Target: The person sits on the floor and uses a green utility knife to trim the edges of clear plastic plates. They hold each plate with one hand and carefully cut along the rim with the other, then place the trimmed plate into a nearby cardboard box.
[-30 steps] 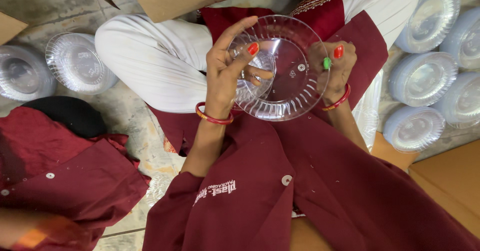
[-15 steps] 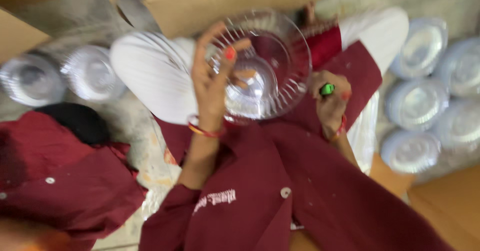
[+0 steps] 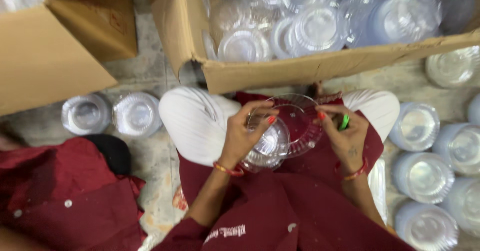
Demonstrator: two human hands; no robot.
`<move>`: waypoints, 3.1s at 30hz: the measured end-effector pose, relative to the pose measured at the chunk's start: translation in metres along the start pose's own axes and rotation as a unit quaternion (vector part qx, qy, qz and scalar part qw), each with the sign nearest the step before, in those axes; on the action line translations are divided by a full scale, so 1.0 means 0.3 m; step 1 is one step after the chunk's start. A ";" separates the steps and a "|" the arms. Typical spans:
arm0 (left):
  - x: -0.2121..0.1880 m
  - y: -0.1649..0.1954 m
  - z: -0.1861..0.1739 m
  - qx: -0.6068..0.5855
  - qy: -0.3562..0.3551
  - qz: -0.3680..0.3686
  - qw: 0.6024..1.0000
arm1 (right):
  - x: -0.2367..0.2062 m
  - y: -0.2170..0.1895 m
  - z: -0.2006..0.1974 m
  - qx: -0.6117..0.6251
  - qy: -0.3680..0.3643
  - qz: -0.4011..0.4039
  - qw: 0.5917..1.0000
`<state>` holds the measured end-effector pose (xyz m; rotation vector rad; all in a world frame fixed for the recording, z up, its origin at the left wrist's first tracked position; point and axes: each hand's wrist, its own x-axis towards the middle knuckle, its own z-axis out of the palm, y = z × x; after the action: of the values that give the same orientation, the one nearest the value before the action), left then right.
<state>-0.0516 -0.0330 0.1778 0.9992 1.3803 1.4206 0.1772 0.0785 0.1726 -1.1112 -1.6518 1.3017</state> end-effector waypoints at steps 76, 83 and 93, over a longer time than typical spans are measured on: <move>0.046 0.049 0.144 0.381 0.028 0.392 0.837 | -0.077 0.173 0.190 0.011 0.124 -0.150 0.981; 0.044 0.036 0.154 0.384 0.039 0.378 0.842 | -0.066 0.158 0.202 0.037 0.124 -0.156 0.979; 0.046 0.006 0.176 0.372 0.062 0.365 0.851 | -0.058 0.172 0.215 0.015 0.132 -0.175 0.976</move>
<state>-0.0048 -0.0048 0.1819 2.1469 1.8000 1.4848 0.1333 0.0463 0.1083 -0.8824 -1.5379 0.9098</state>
